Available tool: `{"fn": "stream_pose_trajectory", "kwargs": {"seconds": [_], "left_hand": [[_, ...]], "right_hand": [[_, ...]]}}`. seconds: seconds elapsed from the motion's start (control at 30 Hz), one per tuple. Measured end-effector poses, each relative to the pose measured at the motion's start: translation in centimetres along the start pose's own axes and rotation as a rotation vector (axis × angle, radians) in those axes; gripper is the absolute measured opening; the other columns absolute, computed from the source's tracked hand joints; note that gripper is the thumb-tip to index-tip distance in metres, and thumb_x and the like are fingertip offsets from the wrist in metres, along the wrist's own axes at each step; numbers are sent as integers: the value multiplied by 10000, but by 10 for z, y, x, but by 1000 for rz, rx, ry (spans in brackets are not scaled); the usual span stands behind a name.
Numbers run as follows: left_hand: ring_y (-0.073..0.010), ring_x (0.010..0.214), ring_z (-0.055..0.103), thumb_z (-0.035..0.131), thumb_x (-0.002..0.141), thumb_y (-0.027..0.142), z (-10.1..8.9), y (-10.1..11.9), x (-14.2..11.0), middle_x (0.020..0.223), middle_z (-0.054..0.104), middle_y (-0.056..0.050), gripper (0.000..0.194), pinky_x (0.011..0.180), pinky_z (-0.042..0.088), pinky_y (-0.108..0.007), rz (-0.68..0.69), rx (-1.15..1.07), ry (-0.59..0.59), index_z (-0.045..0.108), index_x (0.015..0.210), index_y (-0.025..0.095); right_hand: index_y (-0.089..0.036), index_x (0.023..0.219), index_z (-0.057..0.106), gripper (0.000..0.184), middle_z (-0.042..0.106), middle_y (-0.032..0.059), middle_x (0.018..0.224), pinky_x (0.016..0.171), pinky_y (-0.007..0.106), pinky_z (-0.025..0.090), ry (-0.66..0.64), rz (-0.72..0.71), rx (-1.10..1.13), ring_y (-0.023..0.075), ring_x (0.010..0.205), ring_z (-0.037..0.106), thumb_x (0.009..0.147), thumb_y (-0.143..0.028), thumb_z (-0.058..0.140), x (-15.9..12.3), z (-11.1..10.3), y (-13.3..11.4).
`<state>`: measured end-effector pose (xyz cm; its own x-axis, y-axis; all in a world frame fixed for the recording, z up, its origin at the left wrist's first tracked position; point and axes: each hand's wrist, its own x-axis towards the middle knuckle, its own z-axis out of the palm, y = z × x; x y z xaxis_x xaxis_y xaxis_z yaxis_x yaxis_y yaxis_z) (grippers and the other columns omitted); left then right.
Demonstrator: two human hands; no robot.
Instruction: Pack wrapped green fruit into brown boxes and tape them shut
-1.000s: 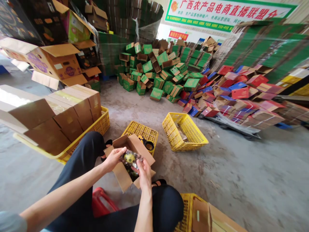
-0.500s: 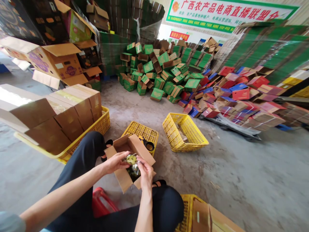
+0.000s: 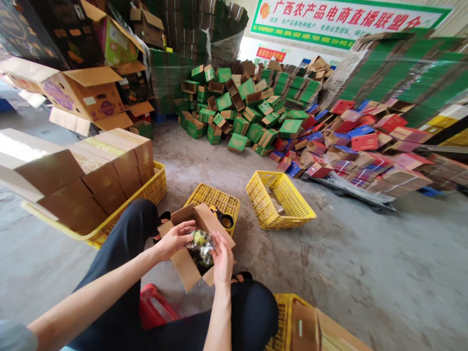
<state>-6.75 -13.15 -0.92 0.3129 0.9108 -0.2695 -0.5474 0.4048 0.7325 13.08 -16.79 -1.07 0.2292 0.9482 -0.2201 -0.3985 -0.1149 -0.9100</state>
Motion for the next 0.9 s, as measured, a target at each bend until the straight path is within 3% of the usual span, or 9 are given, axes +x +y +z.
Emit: {"fn": "stream_pose_trajectory", "kwargs": {"seconds": [0.13, 0.23, 0.37, 0.47, 0.57, 0.63, 0.73, 0.9], "left_hand": [[-268, 1129, 650, 943, 595, 227, 2, -3, 0, 1404, 598, -151, 847, 860, 544, -329, 57, 85, -11, 627, 1381, 225], [-274, 1189, 624, 876, 582, 122, 4, -4, -1, 1467, 572, -154, 959, 901, 526, -325, 61, 96, -19, 552, 1474, 256], [-179, 927, 684, 801, 602, 85, 4, -2, -2, 1245, 709, -117, 1044, 814, 511, -276, -30, -1, -22, 429, 1566, 241], [-144, 792, 672, 857, 669, 193, 3, 1, -3, 1071, 746, -105, 838, 788, 518, -275, -96, -21, 44, 565, 1454, 174], [-161, 796, 673, 890, 729, 403, 3, 3, -4, 1013, 749, -123, 571, 789, 520, -281, -106, 78, -11, 728, 1199, 122], [-163, 796, 661, 892, 721, 502, 3, 4, -5, 985, 747, -118, 528, 786, 514, -276, -74, 152, -61, 768, 1056, 113], [-151, 747, 631, 899, 684, 565, 2, 3, -6, 880, 735, -90, 527, 774, 503, -275, -42, 213, -46, 781, 931, 115], [-137, 711, 597, 862, 720, 589, 2, 0, -6, 820, 722, -63, 499, 767, 484, -270, -17, 247, -38, 799, 896, 127]], "right_hand": [[-304, 1290, 725, 561, 681, 79, 1408, 867, 375, 612, -12, 49, -92, 318, 1253, 668, 780, -518, 818, -5, 2, 2], [-293, 1255, 749, 575, 738, 79, 1312, 808, 380, 632, -31, 45, -111, 318, 1113, 736, 723, -472, 873, -5, 1, 4], [-265, 1177, 787, 518, 783, 90, 1208, 815, 387, 634, -10, 5, -66, 308, 1062, 753, 704, -453, 883, 0, -3, 9], [-263, 1158, 794, 493, 783, 82, 1210, 870, 386, 625, 8, -1, -39, 295, 1085, 747, 703, -428, 885, 3, -5, 11], [-252, 1159, 793, 501, 780, 86, 1218, 895, 403, 621, 17, -2, -48, 305, 1110, 738, 697, -422, 887, 3, -5, 13], [-243, 1170, 789, 510, 776, 93, 1227, 913, 421, 617, 6, -12, -64, 310, 1109, 738, 704, -426, 882, 3, -5, 13], [-245, 1180, 785, 496, 778, 93, 1222, 918, 420, 612, -13, -29, -83, 299, 1072, 750, 728, -431, 868, 3, -6, 14], [-259, 1159, 791, 470, 793, 78, 1179, 917, 406, 604, 7, -54, -74, 279, 1036, 757, 724, -421, 867, 4, -6, 15]]}}
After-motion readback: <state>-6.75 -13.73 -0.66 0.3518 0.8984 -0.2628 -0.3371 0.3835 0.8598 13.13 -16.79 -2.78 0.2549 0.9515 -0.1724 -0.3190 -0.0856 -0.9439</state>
